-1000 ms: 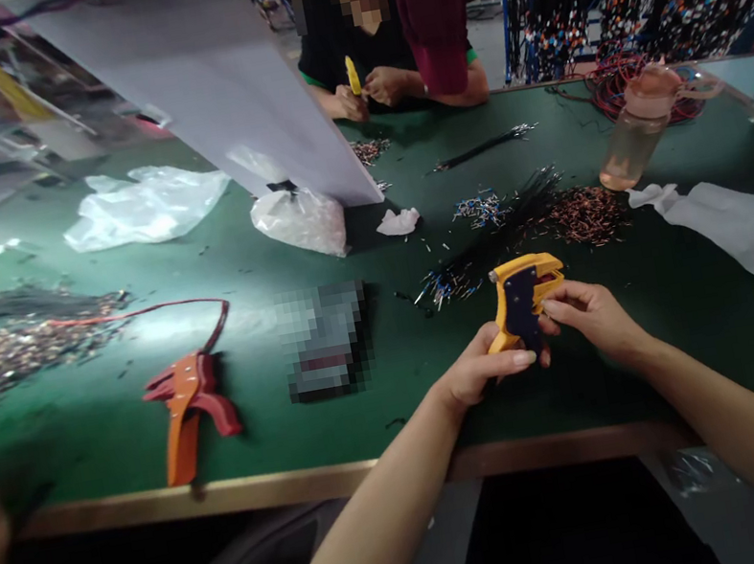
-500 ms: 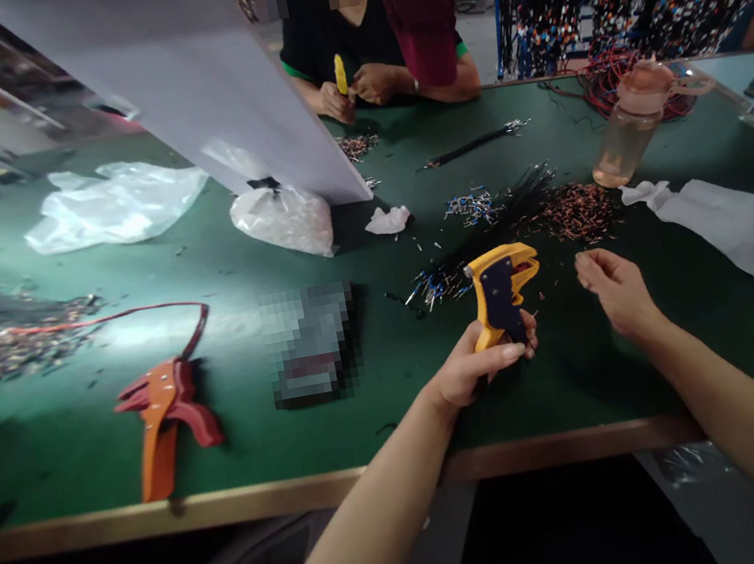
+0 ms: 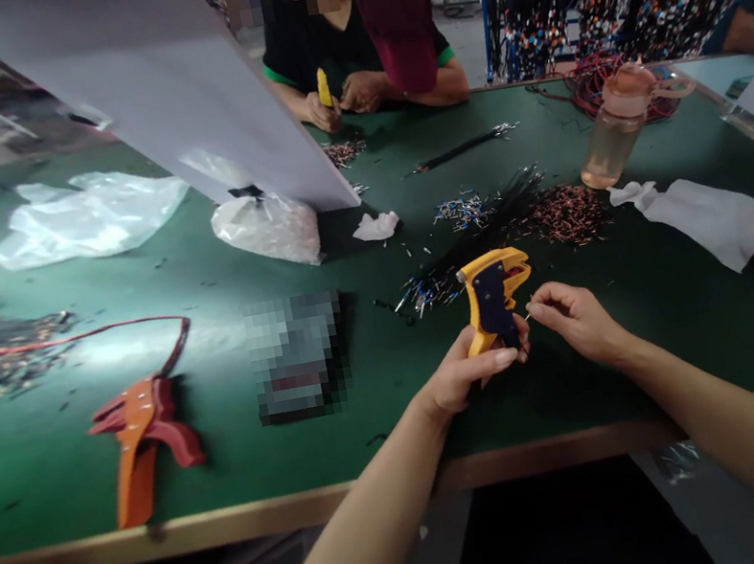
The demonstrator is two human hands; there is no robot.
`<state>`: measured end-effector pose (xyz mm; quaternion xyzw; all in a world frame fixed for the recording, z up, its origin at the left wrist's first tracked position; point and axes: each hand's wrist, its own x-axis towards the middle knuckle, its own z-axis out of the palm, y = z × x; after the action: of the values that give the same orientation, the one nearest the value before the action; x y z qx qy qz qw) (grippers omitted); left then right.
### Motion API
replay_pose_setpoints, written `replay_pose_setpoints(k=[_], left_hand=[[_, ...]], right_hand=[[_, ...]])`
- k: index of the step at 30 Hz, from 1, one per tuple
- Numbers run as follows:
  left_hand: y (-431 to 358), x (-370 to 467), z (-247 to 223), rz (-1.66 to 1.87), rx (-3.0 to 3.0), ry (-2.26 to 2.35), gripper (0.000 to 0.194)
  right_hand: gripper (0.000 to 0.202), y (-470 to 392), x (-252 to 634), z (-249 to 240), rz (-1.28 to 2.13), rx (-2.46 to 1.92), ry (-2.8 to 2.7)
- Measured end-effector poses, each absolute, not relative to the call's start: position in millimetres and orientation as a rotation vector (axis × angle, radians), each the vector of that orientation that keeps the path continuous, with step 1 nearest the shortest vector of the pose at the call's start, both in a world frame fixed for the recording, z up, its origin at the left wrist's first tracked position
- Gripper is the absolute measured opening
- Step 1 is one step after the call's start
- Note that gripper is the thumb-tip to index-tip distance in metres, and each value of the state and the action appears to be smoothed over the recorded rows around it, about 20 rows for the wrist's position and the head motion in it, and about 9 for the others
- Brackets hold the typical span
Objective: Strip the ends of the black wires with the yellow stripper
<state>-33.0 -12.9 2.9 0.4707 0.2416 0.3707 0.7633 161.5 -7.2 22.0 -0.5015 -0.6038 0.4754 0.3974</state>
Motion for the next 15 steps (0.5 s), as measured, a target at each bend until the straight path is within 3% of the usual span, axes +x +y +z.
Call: replay_pose_setpoints(k=[8, 15], left_hand=[[-12.4, -32.4, -5.3, 0.848, 0.969, 0.534, 0.041], [-12.8, -32.2, -3.3, 0.947, 0.908, 0.530, 0.041]], right_hand=[[0.028, -3.1, 162.5, 16.3, 1.234, -1.323, -1.401], [0.025, 20.9, 201.1, 10.5, 0.774, -1.380, -1.145]])
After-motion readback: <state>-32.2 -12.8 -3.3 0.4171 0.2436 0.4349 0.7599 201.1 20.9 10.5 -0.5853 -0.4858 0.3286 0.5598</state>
